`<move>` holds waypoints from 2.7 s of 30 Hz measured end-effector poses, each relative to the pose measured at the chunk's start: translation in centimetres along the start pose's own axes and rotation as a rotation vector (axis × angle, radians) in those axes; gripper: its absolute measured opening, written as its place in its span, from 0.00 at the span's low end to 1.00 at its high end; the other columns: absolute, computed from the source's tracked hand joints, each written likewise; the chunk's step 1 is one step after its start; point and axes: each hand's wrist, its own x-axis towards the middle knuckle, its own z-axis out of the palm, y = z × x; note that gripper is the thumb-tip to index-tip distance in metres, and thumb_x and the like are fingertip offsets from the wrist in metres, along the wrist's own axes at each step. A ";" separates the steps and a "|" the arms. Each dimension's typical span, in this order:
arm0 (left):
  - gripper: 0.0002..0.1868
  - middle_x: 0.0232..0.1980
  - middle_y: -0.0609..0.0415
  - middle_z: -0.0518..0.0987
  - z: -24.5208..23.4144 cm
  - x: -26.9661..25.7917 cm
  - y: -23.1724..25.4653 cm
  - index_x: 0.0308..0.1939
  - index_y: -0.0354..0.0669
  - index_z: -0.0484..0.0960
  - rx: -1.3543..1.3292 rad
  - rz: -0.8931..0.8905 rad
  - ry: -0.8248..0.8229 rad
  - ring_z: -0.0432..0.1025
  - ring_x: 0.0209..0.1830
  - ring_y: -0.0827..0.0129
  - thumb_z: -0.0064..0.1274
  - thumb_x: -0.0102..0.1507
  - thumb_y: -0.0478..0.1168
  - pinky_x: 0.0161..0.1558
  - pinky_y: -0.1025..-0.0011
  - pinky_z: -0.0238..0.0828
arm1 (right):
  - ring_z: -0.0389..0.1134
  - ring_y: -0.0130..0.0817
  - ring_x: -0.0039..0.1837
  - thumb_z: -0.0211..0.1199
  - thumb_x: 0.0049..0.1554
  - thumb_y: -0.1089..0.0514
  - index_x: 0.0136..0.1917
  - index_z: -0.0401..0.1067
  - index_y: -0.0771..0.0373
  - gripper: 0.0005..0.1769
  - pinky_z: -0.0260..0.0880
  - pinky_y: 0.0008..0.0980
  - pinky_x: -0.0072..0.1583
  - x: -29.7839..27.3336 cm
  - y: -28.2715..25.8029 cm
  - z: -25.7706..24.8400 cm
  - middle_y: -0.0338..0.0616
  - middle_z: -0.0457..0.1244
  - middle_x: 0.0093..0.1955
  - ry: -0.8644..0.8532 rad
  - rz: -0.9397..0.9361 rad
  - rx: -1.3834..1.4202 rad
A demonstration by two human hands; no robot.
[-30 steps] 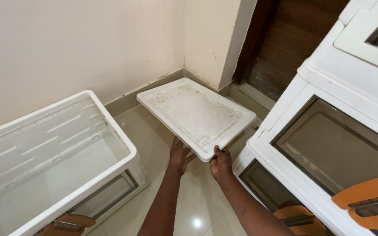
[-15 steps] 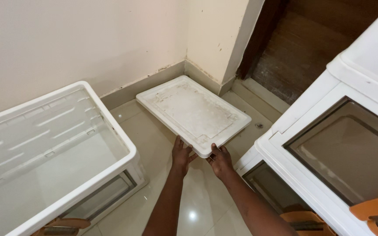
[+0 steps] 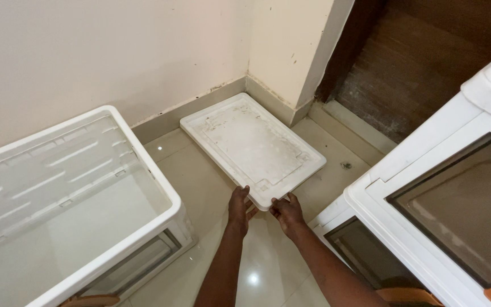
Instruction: The person removes the top white storage crate from a stack of three, places it on the floor, and removes its lid. They then fold the crate's side panels inward to collapse it flat. The person repeats the same process with the second crate from the stack.
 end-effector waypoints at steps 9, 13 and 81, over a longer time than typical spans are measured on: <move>0.41 0.76 0.52 0.66 -1.0 2.9 -2.6 0.77 0.49 0.61 -0.040 -0.091 0.001 0.61 0.73 0.53 0.51 0.62 0.57 0.67 0.56 0.64 | 0.64 0.36 0.53 0.59 0.55 0.75 0.81 0.47 0.65 0.44 0.70 0.35 0.56 3.5 2.2 -2.0 0.50 0.61 0.58 0.023 -0.047 0.055; 0.42 0.78 0.51 0.60 -1.6 3.9 -2.9 0.77 0.47 0.59 0.007 -0.107 -0.003 0.57 0.76 0.52 0.52 0.63 0.57 0.70 0.55 0.62 | 0.63 0.37 0.57 0.54 0.54 0.77 0.83 0.44 0.62 0.47 0.70 0.33 0.60 4.3 2.3 -2.8 0.48 0.55 0.65 0.001 0.005 0.067; 0.14 0.43 0.44 0.85 -44.6 -42.1 16.9 0.43 0.43 0.89 0.380 0.408 1.537 0.80 0.44 0.51 0.52 0.56 0.36 0.52 0.56 0.76 | 0.71 0.58 0.54 0.53 0.66 0.46 0.53 0.77 0.65 0.21 0.70 0.53 0.57 -25.0 -1.4 26.4 0.59 0.70 0.50 -0.216 -0.776 -1.278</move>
